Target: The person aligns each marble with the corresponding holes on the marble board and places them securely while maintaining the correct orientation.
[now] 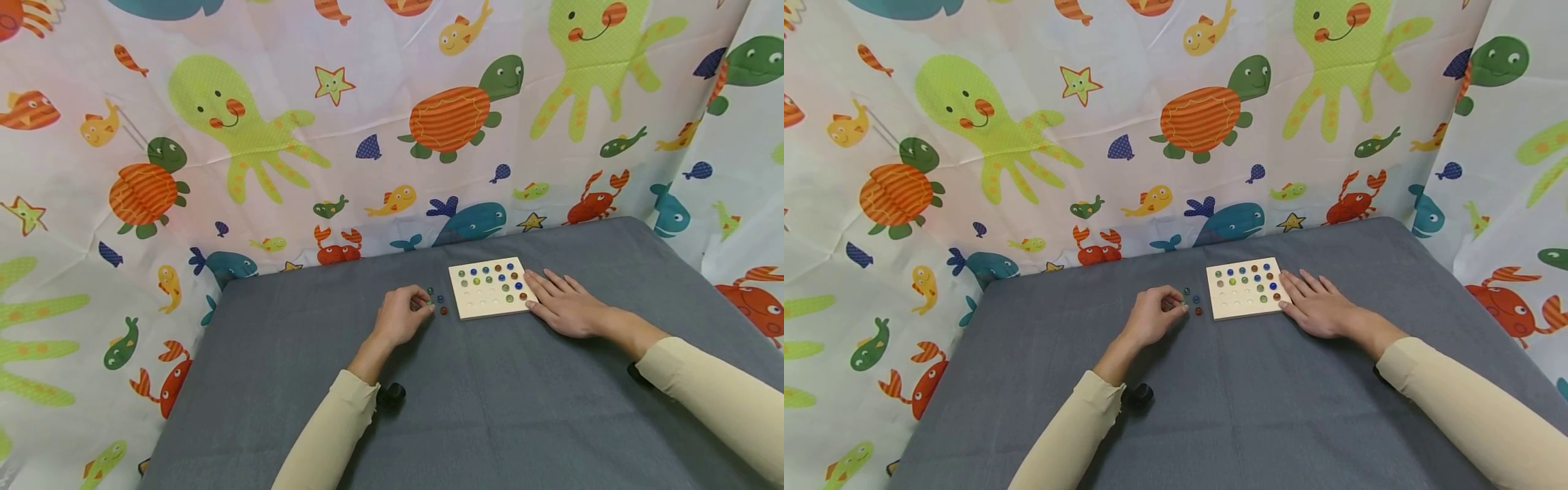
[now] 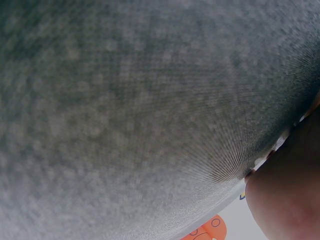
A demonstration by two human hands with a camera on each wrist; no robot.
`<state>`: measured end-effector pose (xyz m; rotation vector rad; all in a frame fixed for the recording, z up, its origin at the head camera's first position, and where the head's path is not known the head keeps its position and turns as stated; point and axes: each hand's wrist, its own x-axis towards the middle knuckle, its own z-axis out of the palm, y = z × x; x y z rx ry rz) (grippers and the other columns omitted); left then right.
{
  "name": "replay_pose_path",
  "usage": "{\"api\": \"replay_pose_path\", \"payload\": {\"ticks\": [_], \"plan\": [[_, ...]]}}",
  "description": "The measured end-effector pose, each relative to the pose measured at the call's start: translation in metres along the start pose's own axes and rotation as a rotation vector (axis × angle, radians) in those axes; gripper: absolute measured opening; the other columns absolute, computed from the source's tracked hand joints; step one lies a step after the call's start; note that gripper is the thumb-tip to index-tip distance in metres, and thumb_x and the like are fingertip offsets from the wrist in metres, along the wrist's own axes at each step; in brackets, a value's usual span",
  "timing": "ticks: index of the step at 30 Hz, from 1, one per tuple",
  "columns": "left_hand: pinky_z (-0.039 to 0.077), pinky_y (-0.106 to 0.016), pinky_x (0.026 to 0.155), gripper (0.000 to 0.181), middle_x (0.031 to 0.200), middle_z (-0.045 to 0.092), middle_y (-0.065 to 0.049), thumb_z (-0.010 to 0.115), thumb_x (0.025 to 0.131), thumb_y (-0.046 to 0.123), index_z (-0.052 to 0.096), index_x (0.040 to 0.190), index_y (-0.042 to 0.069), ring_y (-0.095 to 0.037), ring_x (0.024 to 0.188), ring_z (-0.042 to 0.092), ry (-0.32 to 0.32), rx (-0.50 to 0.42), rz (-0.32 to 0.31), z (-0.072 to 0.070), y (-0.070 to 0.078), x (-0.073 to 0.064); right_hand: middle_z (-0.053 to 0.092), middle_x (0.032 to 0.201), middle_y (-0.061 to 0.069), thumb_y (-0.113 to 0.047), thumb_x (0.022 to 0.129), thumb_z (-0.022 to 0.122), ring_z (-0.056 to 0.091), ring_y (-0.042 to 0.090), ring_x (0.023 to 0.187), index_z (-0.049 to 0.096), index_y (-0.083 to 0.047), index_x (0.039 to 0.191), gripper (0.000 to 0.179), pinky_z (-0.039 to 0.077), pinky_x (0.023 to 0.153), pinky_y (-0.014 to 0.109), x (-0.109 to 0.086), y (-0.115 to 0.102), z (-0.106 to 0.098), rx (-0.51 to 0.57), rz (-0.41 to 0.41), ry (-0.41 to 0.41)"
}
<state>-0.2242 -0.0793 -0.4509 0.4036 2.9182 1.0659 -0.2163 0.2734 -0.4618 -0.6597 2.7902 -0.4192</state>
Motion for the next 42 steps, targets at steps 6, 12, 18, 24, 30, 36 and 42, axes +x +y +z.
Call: {"api": "replay_pose_path", "payload": {"ticks": [6,12,18,24,30,36,42], "plan": [[0.048,-0.033,0.067,0.013,0.09,0.071,0.007,0.075,0.095,0.026,0.075,0.103,0.016,-0.01,0.077,0.06,0.003,-0.007,0.022,-0.001,0.005,0.0,0.015,0.168,0.023,-0.042,0.111,0.037,0.009,0.051,0.152,0.017,0.0,0.162,0.069,0.005,0.115,0.071,0.0,0.002,0.0,0.02,-0.008,0.02],[0.047,-0.032,0.067,0.013,0.092,0.07,0.008,0.075,0.095,0.028,0.074,0.103,0.018,-0.009,0.077,0.058,-0.009,-0.001,0.014,0.003,0.011,0.003,0.014,0.169,0.022,-0.045,0.111,0.035,0.008,0.05,0.153,0.016,-0.001,0.162,0.07,0.004,0.116,0.07,0.001,0.003,0.001,0.023,-0.007,0.013],[0.046,-0.03,0.064,0.01,0.091,0.07,0.008,0.075,0.095,0.026,0.074,0.102,0.018,-0.008,0.073,0.057,-0.005,-0.018,0.035,0.005,0.019,0.004,0.015,0.169,0.022,-0.045,0.111,0.035,0.009,0.05,0.153,0.017,-0.001,0.162,0.07,0.004,0.116,0.07,0.001,0.003,0.002,0.03,-0.009,0.022],[0.045,-0.028,0.062,0.01,0.09,0.07,0.009,0.075,0.095,0.025,0.074,0.103,0.018,-0.007,0.071,0.056,-0.015,-0.036,0.044,0.007,0.025,0.008,0.016,0.168,0.022,-0.045,0.11,0.037,0.009,0.051,0.152,0.018,-0.002,0.162,0.071,0.004,0.115,0.071,0.001,0.009,0.006,0.058,-0.036,0.054],[0.045,-0.028,0.063,0.013,0.09,0.069,0.009,0.075,0.096,0.025,0.074,0.104,0.016,-0.008,0.073,0.056,-0.023,-0.037,0.049,0.012,0.032,0.012,0.016,0.168,0.022,-0.046,0.111,0.035,0.009,0.052,0.152,0.017,-0.002,0.163,0.07,0.003,0.114,0.072,0.001,0.01,0.007,0.068,-0.052,0.062],[0.045,-0.027,0.063,0.012,0.091,0.07,0.008,0.075,0.096,0.025,0.074,0.104,0.016,-0.008,0.074,0.056,-0.032,-0.039,0.059,0.017,0.037,0.016,0.016,0.168,0.022,-0.047,0.11,0.035,0.009,0.051,0.152,0.017,-0.002,0.163,0.071,0.003,0.115,0.071,0.001,0.009,0.007,0.056,-0.044,0.053],[0.046,-0.026,0.066,0.012,0.09,0.07,0.009,0.075,0.095,0.026,0.074,0.103,0.018,-0.006,0.076,0.059,-0.037,-0.041,0.067,0.019,0.043,0.019,0.015,0.169,0.022,-0.046,0.111,0.034,0.008,0.051,0.152,0.016,-0.001,0.163,0.071,0.003,0.115,0.071,0.0,0.007,0.006,0.046,-0.036,0.044]]}}
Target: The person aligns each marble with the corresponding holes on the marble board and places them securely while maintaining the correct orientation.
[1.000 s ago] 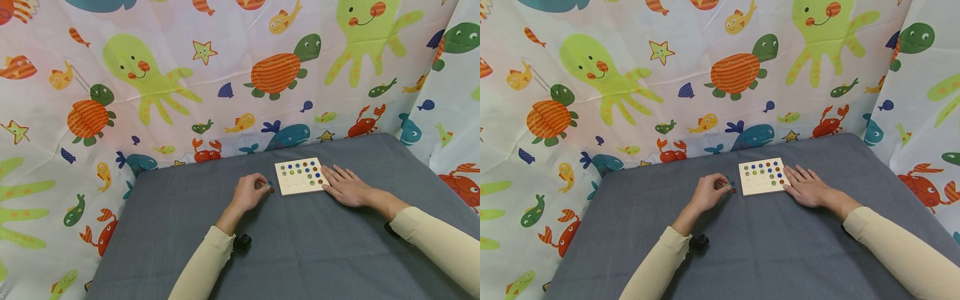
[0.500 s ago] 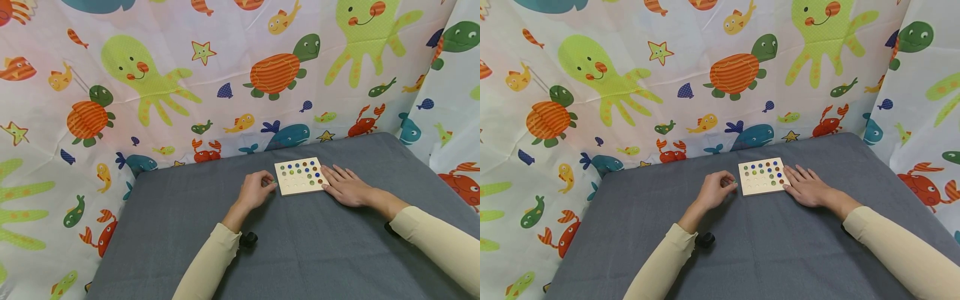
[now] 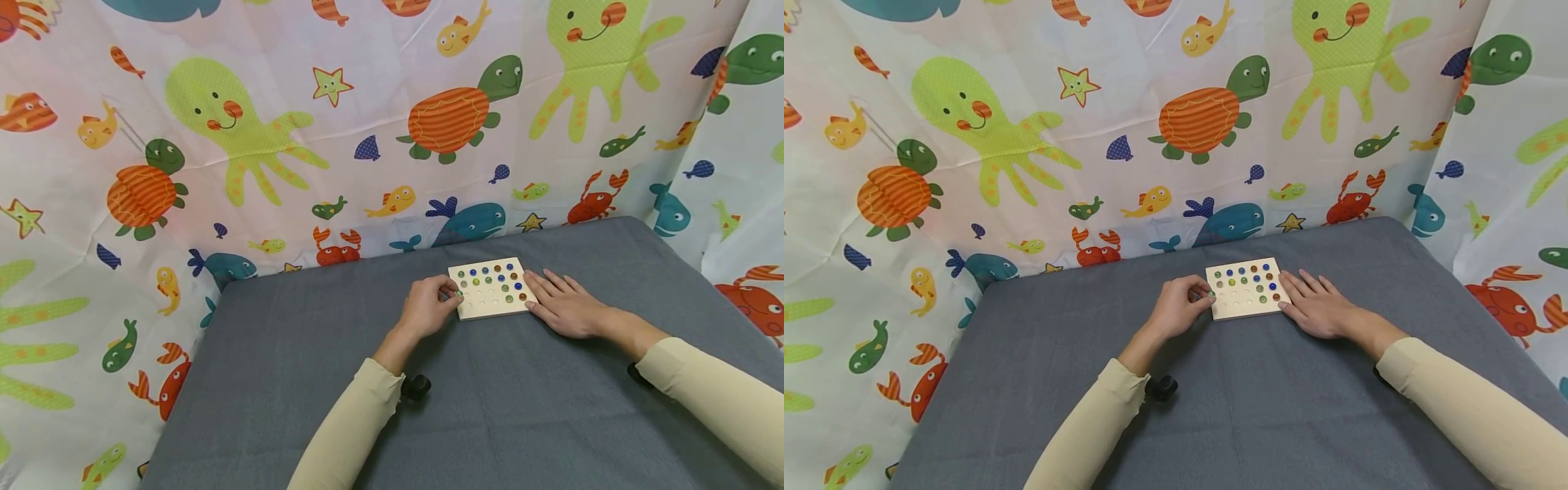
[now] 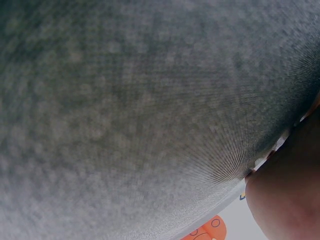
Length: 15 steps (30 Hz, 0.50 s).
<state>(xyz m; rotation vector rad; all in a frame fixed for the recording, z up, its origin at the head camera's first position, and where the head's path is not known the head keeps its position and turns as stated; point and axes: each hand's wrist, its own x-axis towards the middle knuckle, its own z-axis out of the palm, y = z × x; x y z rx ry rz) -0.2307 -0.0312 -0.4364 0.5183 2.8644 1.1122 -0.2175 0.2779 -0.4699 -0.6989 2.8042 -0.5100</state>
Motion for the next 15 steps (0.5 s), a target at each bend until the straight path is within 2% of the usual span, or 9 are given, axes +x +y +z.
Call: {"api": "replay_pose_path", "payload": {"ticks": [8,11,15], "plan": [[0.047,-0.023,0.068,0.012,0.09,0.071,0.007,0.075,0.096,0.024,0.074,0.104,0.016,-0.006,0.076,0.057,-0.012,-0.012,0.011,0.007,0.008,0.007,0.015,0.168,0.023,-0.043,0.111,0.036,0.009,0.051,0.152,0.017,0.0,0.162,0.069,0.006,0.115,0.071,-0.002,-0.006,-0.005,-0.029,0.019,-0.023],[0.046,-0.023,0.067,0.012,0.09,0.071,0.007,0.075,0.096,0.025,0.074,0.104,0.015,-0.007,0.074,0.057,-0.015,-0.013,0.006,0.009,0.01,0.008,0.013,0.169,0.021,-0.045,0.111,0.034,0.008,0.049,0.153,0.016,-0.001,0.163,0.07,0.005,0.116,0.07,-0.002,-0.007,-0.007,-0.044,0.031,-0.04],[0.044,-0.024,0.065,0.012,0.088,0.07,0.007,0.075,0.095,0.024,0.073,0.102,0.015,-0.008,0.072,0.056,-0.009,-0.012,-0.014,0.012,0.012,0.012,0.014,0.169,0.021,-0.046,0.111,0.034,0.008,0.05,0.153,0.016,-0.001,0.162,0.07,0.004,0.116,0.07,0.0,-0.005,-0.004,-0.021,0.019,-0.023]]}}
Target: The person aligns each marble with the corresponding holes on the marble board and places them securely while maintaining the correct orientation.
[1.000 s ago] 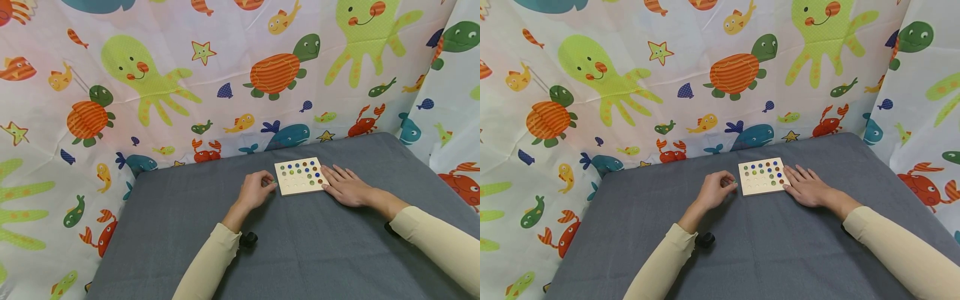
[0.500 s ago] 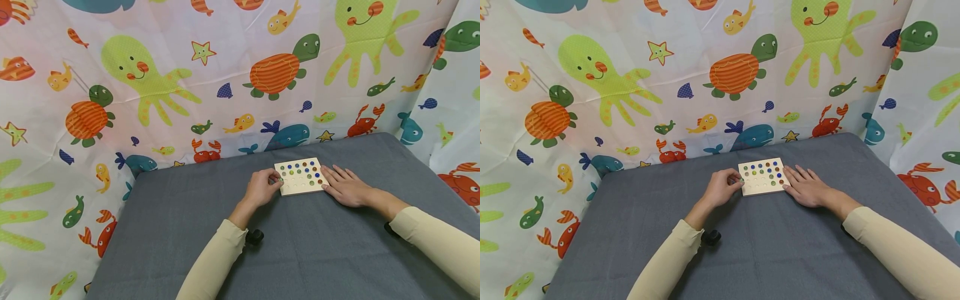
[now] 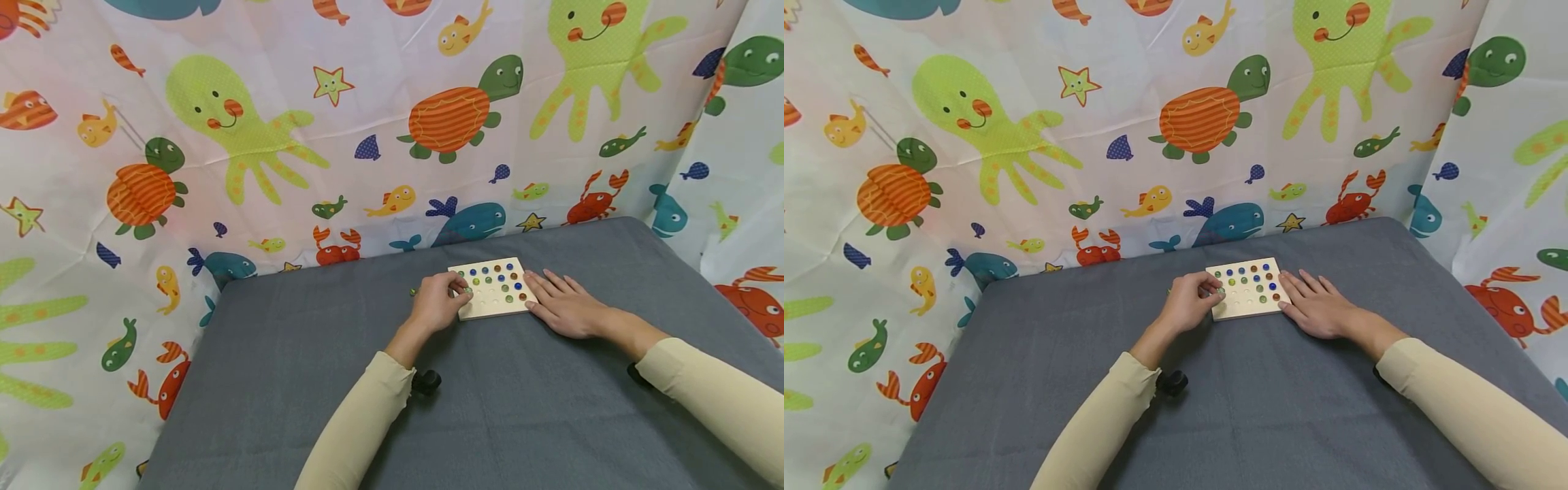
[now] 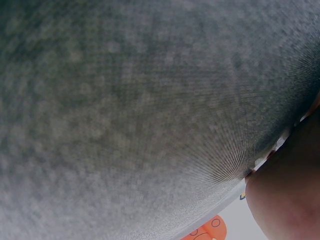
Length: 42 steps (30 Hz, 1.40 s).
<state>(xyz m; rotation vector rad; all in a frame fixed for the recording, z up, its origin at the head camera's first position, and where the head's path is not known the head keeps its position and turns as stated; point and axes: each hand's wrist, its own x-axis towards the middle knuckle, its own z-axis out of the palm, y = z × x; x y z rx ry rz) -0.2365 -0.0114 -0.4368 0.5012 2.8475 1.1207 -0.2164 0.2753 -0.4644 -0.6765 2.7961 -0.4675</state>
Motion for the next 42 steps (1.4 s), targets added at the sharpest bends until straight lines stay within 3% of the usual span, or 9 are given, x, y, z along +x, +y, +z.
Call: {"api": "replay_pose_path", "payload": {"ticks": [8,16,22,30,37,42], "plan": [[0.043,-0.024,0.065,0.011,0.087,0.069,0.007,0.075,0.096,0.024,0.073,0.101,0.014,-0.008,0.072,0.056,-0.004,-0.002,-0.003,0.004,0.001,0.006,0.011,0.17,0.017,-0.054,0.11,0.028,0.006,0.047,0.154,0.012,-0.005,0.164,0.075,0.002,0.117,0.069,0.007,0.014,0.009,-0.002,0.0,0.014],[0.045,-0.022,0.066,0.012,0.086,0.067,0.006,0.075,0.096,0.021,0.074,0.103,0.011,-0.009,0.075,0.057,-0.027,-0.03,-0.015,0.011,0.005,0.012,0.015,0.168,0.022,-0.046,0.111,0.036,0.008,0.05,0.152,0.017,-0.002,0.162,0.071,0.003,0.115,0.071,0.004,0.007,0.005,0.034,-0.023,0.035],[0.046,-0.022,0.068,0.013,0.086,0.069,0.004,0.076,0.095,0.019,0.074,0.102,0.009,-0.007,0.075,0.057,-0.009,-0.024,-0.004,0.017,0.009,0.015,0.013,0.169,0.02,-0.048,0.111,0.033,0.007,0.048,0.154,0.016,-0.002,0.163,0.072,0.003,0.117,0.069,0.004,0.005,0.004,-0.002,0.011,0.004],[0.045,-0.021,0.068,0.009,0.083,0.068,0.004,0.076,0.095,0.019,0.074,0.098,0.01,-0.006,0.073,0.056,0.005,0.0,-0.015,0.025,0.016,0.019,0.014,0.17,0.017,-0.053,0.11,0.031,0.008,0.046,0.154,0.015,-0.005,0.164,0.074,0.004,0.117,0.068,0.004,0.01,0.007,0.015,-0.002,0.027],[0.044,-0.021,0.067,0.01,0.08,0.068,0.005,0.077,0.093,0.018,0.075,0.097,0.009,-0.006,0.072,0.056,0.034,-0.013,-0.049,0.036,0.021,0.023,0.016,0.168,0.022,-0.046,0.111,0.035,0.01,0.05,0.152,0.018,0.0,0.162,0.071,0.004,0.115,0.07,0.001,0.003,0.004,0.001,0.004,0.021],[0.045,-0.021,0.07,0.01,0.079,0.067,0.007,0.078,0.093,0.02,0.077,0.097,0.011,-0.005,0.073,0.057,0.045,0.029,-0.076,0.044,0.023,0.025,0.016,0.169,0.021,-0.047,0.111,0.035,0.011,0.05,0.152,0.018,-0.002,0.162,0.071,0.005,0.115,0.07,0.002,0.004,0.005,-0.008,0.004,0.03]]}}
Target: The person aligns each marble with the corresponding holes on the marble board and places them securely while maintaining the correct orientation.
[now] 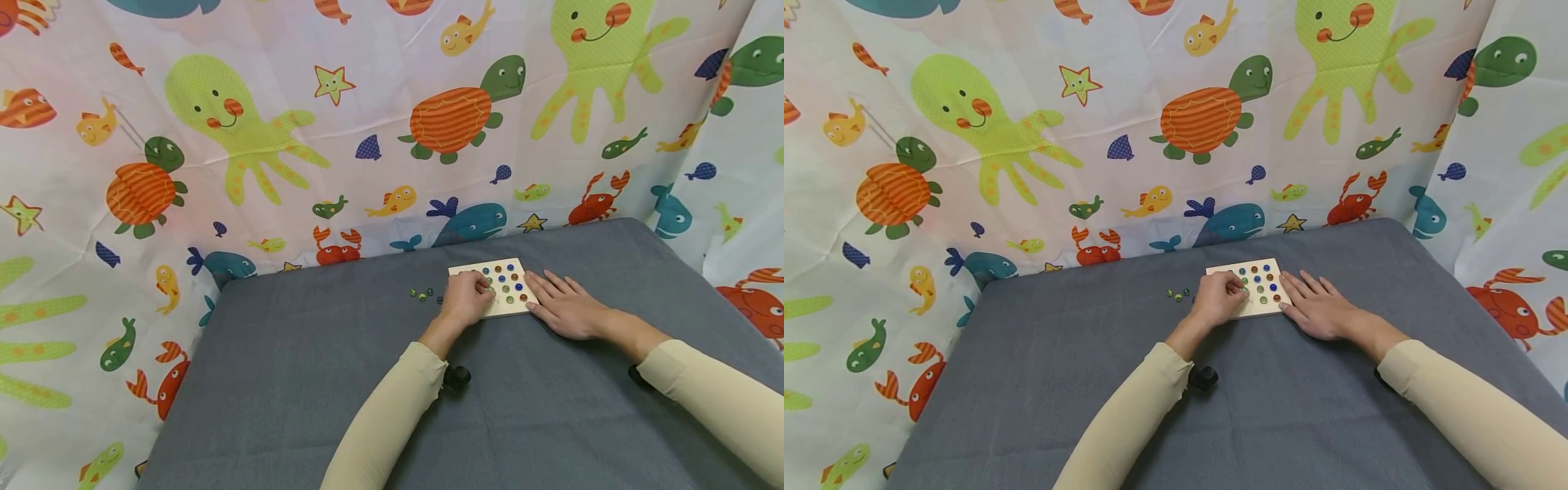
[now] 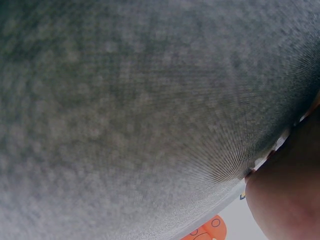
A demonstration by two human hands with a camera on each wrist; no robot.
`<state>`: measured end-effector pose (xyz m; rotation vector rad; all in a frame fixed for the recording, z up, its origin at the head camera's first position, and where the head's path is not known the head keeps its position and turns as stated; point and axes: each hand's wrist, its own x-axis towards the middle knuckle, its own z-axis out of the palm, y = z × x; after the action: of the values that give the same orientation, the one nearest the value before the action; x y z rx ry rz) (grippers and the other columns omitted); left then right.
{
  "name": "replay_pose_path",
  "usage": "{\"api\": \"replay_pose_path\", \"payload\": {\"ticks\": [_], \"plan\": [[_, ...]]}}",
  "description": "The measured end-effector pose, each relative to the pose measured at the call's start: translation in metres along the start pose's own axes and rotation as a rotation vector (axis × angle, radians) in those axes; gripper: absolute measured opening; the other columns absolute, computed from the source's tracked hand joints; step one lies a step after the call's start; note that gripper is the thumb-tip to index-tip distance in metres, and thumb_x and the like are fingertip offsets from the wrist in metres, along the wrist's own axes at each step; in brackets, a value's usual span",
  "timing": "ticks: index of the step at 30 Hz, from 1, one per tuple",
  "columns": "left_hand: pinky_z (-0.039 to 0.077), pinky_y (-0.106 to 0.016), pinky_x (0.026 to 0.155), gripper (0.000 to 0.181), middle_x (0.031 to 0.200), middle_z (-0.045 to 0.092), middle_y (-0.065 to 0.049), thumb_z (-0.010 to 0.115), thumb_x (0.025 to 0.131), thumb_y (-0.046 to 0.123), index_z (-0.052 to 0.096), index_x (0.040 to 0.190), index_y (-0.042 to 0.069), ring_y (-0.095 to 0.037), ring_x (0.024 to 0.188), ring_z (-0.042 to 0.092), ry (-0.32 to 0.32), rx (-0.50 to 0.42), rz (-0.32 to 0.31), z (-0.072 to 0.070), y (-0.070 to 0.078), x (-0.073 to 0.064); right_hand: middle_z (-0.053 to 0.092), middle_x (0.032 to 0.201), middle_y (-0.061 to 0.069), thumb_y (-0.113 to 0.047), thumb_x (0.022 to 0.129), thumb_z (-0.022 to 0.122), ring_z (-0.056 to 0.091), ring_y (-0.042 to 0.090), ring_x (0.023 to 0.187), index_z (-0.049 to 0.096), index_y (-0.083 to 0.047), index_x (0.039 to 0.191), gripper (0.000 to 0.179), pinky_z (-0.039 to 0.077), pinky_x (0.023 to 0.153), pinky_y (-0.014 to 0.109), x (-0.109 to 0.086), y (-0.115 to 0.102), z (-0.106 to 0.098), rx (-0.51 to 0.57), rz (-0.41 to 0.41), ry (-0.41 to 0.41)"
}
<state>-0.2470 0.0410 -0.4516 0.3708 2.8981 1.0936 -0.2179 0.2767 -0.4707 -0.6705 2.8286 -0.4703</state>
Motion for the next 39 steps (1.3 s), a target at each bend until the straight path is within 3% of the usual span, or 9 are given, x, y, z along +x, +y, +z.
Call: {"api": "replay_pose_path", "payload": {"ticks": [14,31,39], "plan": [[0.043,-0.021,0.069,0.007,0.075,0.064,0.01,0.078,0.091,0.021,0.077,0.092,0.014,-0.005,0.072,0.055,0.015,0.03,-0.019,0.009,0.0,0.005,0.014,0.17,0.016,-0.058,0.109,0.027,0.009,0.045,0.155,0.015,-0.007,0.164,0.076,0.005,0.117,0.068,0.004,0.013,0.01,0.002,-0.002,0.012],[0.044,-0.021,0.073,0.007,0.072,0.061,0.011,0.079,0.091,0.02,0.077,0.09,0.014,-0.006,0.075,0.056,0.031,0.08,-0.031,0.012,0.003,0.01,0.015,0.169,0.02,-0.049,0.11,0.033,0.009,0.049,0.153,0.016,-0.004,0.163,0.072,0.004,0.116,0.07,0.0,0.004,0.001,0.027,-0.017,0.007],[0.046,-0.024,0.076,0.016,0.073,0.06,0.01,0.079,0.09,0.018,0.076,0.104,0.012,-0.007,0.076,0.055,-0.006,0.029,-0.02,0.01,0.0,0.007,0.017,0.168,0.022,-0.045,0.111,0.035,0.01,0.05,0.152,0.018,-0.001,0.162,0.07,0.005,0.116,0.07,0.0,-0.001,-0.003,0.02,0.002,-0.006]]}}
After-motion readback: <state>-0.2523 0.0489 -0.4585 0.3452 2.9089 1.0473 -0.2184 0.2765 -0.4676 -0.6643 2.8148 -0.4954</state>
